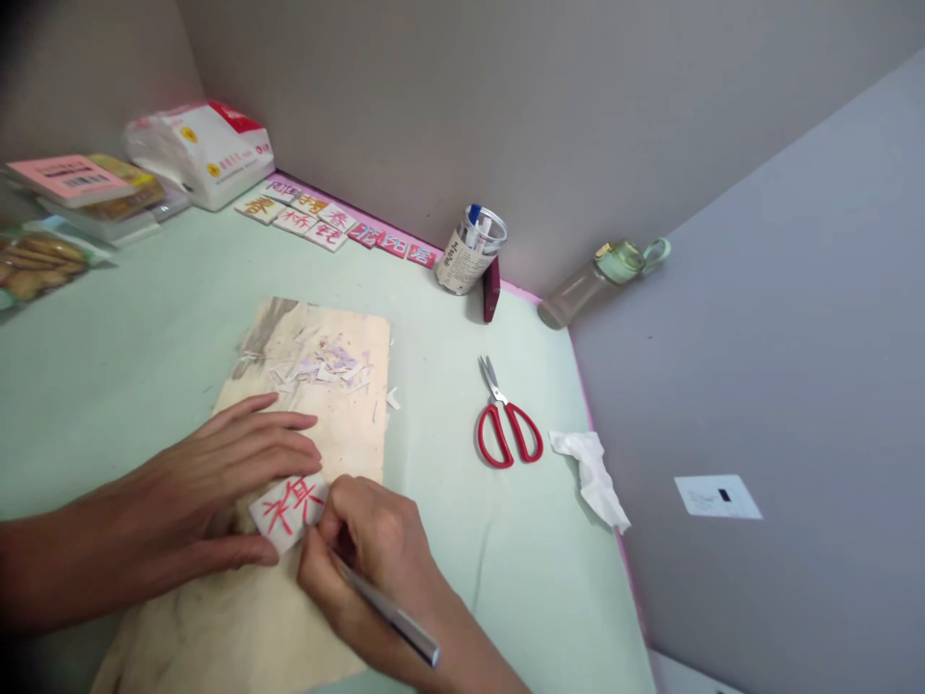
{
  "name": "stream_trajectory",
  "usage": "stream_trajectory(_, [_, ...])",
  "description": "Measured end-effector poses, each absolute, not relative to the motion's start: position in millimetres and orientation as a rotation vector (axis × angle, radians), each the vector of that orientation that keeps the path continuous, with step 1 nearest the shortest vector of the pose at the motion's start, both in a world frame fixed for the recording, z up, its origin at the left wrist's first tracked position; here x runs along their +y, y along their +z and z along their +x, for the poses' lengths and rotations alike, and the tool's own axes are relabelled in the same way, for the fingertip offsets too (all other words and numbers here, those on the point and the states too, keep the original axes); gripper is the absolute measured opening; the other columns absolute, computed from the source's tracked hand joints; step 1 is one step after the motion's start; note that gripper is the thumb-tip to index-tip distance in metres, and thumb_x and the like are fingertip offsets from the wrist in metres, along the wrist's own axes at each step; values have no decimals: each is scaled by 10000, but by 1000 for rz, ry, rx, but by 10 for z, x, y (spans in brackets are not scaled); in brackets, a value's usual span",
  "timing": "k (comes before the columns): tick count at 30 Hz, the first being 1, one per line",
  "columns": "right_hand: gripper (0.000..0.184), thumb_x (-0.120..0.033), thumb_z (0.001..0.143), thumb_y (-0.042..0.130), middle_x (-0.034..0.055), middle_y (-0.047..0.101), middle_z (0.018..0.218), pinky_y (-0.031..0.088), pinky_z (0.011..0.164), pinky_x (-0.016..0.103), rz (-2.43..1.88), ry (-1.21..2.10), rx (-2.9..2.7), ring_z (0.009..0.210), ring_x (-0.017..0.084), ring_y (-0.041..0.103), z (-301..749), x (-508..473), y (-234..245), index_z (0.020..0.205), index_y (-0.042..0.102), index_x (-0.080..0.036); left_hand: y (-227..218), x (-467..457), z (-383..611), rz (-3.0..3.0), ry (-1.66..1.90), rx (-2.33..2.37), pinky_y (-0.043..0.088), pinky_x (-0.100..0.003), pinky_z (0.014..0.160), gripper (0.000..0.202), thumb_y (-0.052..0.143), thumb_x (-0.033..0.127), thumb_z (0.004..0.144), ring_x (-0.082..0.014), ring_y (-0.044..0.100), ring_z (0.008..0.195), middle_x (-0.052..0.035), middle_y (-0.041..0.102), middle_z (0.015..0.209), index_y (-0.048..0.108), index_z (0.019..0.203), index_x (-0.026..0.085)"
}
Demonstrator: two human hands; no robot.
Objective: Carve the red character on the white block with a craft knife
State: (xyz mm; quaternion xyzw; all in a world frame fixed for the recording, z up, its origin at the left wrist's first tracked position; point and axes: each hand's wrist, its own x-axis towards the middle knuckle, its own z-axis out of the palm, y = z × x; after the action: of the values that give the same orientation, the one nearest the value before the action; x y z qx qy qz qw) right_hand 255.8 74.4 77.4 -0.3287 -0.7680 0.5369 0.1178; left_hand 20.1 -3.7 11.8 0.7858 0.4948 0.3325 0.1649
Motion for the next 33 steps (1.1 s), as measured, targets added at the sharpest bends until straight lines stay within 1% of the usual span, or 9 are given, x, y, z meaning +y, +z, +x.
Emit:
stream_trajectory(3, [205, -160, 923, 578, -67, 483, 718, 313, 581, 263, -958, 1583, -2247, 622, 115, 401, 2558, 756, 787, 784, 458, -252, 94, -32, 187, 2238, 961, 1394, 79, -388, 1427, 575, 829, 299, 979, -246, 544, 1560, -7, 730, 1414, 543, 1477, 317])
stream_trajectory(9, [208, -193, 922, 584, -63, 487, 713, 316, 575, 265, -995, 1602, -2199, 622, 121, 401, 2560, 747, 763, 768, 459, -255, 110, -25, 199, 2240, 977, 1401, 76, -365, 1427, 568, 842, 286, 966, -234, 544, 1548, 8, 726, 1380, 556, 1456, 309])
stream_trajectory(14, [210, -236, 948, 600, -53, 525, 722, 336, 588, 266, -1041, 1523, -2165, 639, 127, 430, 2565, 762, 731, 770, 490, -253, 150, -6, 171, 2261, 981, 1418, 101, -398, 1425, 426, 795, 419, 1049, -254, 585, 1482, -15, 725, 1338, 596, 1405, 295])
stream_trajectory(18, [221, -236, 941, 615, -65, 504, 692, 327, 574, 261, -1079, 1485, -2130, 615, 120, 423, 2565, 793, 734, 759, 491, -254, 154, -24, 74, 2337, 941, 1408, 98, -388, 1439, 539, 808, 488, 1052, -242, 618, 1461, -34, 727, 1397, 586, 1499, 284])
stream_trajectory(21, [229, -245, 925, 631, -66, 499, 679, 321, 566, 260, -1126, 1494, -2112, 606, 120, 425, 2565, 795, 739, 747, 487, -256, 147, -53, 35, 2300, 945, 1402, 152, -451, 1450, 590, 809, 401, 1040, -252, 663, 1412, -26, 741, 1430, 557, 1565, 305])
stream_trajectory(23, [233, -251, 925, 634, -61, 508, 679, 329, 573, 262, -1156, 1516, -2093, 610, 124, 436, 2565, 789, 742, 744, 488, -256, 148, -62, 41, 2231, 955, 1415, 200, -486, 1441, 585, 782, 281, 1016, -250, 692, 1352, -4, 758, 1377, 564, 1557, 329])
stream_trajectory(26, [239, -264, 928, 636, -59, 508, 671, 331, 572, 261, -1180, 1557, -2059, 608, 123, 435, 2563, 784, 748, 739, 490, -256, 159, -48, 60, 2207, 949, 1412, 232, -480, 1424, 611, 738, 161, 974, -229, 711, 1266, 23, 769, 1280, 579, 1533, 351])
stream_trajectory(29, [257, -297, 929, 646, -64, 495, 652, 322, 556, 256, -1192, 1576, -2036, 594, 120, 424, 2555, 786, 750, 731, 486, -260, 173, -19, 59, 2249, 940, 1358, 273, -459, 1397, 574, 737, 148, 982, -216, 734, 1164, 31, 781, 1203, 601, 1505, 341])
stream_trajectory(33, [266, -320, 928, 643, -68, 489, 631, 317, 540, 256, -1222, 1565, -2012, 580, 121, 424, 2537, 782, 737, 724, 482, -265, 198, -7, 64, 2278, 871, 1328, 278, -460, 1387, 444, 766, 221, 1027, -209, 745, 1092, 39, 779, 1153, 634, 1438, 326])
